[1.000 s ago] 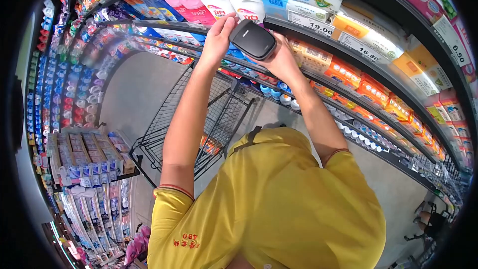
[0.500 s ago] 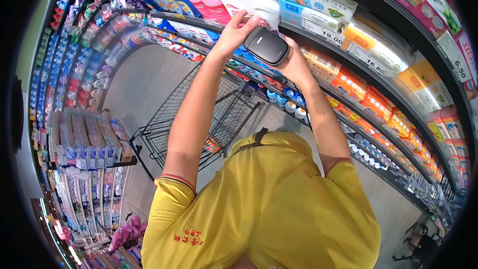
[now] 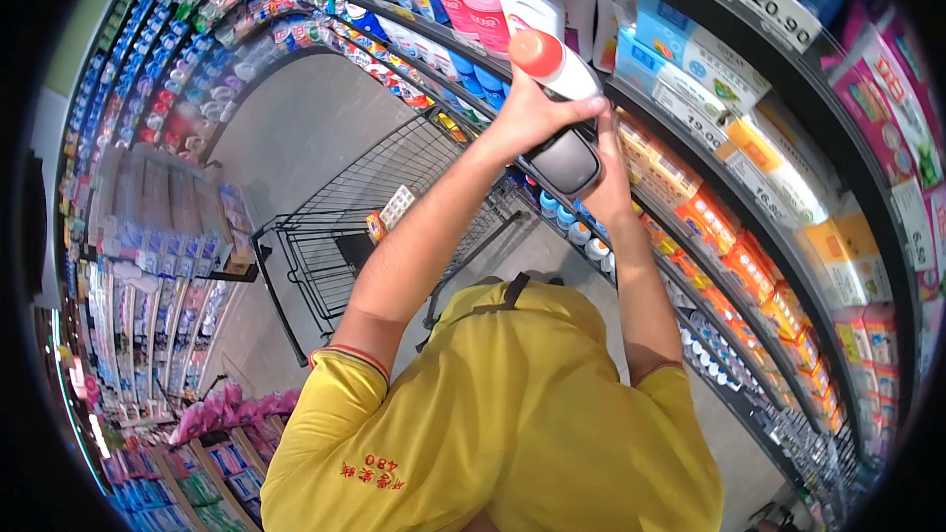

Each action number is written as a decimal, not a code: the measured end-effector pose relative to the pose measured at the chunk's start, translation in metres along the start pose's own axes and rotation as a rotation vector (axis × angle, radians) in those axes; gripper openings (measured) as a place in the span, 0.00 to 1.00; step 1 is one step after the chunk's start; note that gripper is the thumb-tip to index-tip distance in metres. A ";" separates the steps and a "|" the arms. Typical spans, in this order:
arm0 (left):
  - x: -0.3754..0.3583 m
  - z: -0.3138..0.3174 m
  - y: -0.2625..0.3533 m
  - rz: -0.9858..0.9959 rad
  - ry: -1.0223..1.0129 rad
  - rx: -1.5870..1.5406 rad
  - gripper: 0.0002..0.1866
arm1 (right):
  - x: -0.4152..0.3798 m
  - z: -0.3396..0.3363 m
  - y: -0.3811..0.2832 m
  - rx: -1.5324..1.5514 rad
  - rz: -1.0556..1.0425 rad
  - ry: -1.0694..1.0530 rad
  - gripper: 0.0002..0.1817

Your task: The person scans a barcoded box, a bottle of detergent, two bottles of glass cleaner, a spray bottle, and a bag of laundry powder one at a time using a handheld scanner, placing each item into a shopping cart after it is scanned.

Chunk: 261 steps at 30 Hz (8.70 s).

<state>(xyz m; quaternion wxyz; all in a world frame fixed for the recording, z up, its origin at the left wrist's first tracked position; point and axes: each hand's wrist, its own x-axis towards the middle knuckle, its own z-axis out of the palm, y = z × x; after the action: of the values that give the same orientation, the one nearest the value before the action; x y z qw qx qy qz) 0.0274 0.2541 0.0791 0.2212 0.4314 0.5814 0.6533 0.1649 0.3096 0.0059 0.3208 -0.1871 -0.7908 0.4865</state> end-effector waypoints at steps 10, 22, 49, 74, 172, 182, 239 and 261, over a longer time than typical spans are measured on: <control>-0.047 -0.036 0.047 0.026 -0.028 -0.051 0.28 | -0.026 -0.008 -0.031 -0.519 -0.376 0.006 0.13; -0.160 -0.175 0.010 -0.329 0.139 -1.139 0.40 | -0.089 0.040 -0.080 0.117 0.199 -0.140 0.21; -0.270 -0.279 -0.030 -0.668 0.081 -0.973 0.28 | -0.021 0.200 -0.106 0.505 0.623 -0.168 0.14; -0.215 -0.296 -0.044 -0.454 0.437 -1.127 0.36 | -0.043 0.180 -0.140 -0.018 0.316 -0.625 0.22; -0.350 -0.329 -0.345 -1.071 1.070 -0.081 0.28 | -0.073 0.519 0.172 0.437 1.678 -0.542 0.20; -0.350 -0.353 -0.401 -1.213 1.051 0.191 0.30 | -0.091 0.547 0.184 0.522 1.641 -0.463 0.11; -0.354 -0.376 -0.199 -0.853 -0.449 0.912 0.18 | -0.024 0.354 0.106 0.529 0.985 -0.307 0.11; -0.111 -0.250 -0.100 -0.340 -0.230 0.411 0.22 | 0.040 0.083 -0.042 -0.120 0.049 0.250 0.41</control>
<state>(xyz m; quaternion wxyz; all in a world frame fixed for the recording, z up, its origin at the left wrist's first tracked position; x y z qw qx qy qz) -0.1401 0.0467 -0.0382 0.2999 0.4349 0.7366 0.4223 0.0794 0.2611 0.0300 0.3930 -0.2845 -0.7676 0.4189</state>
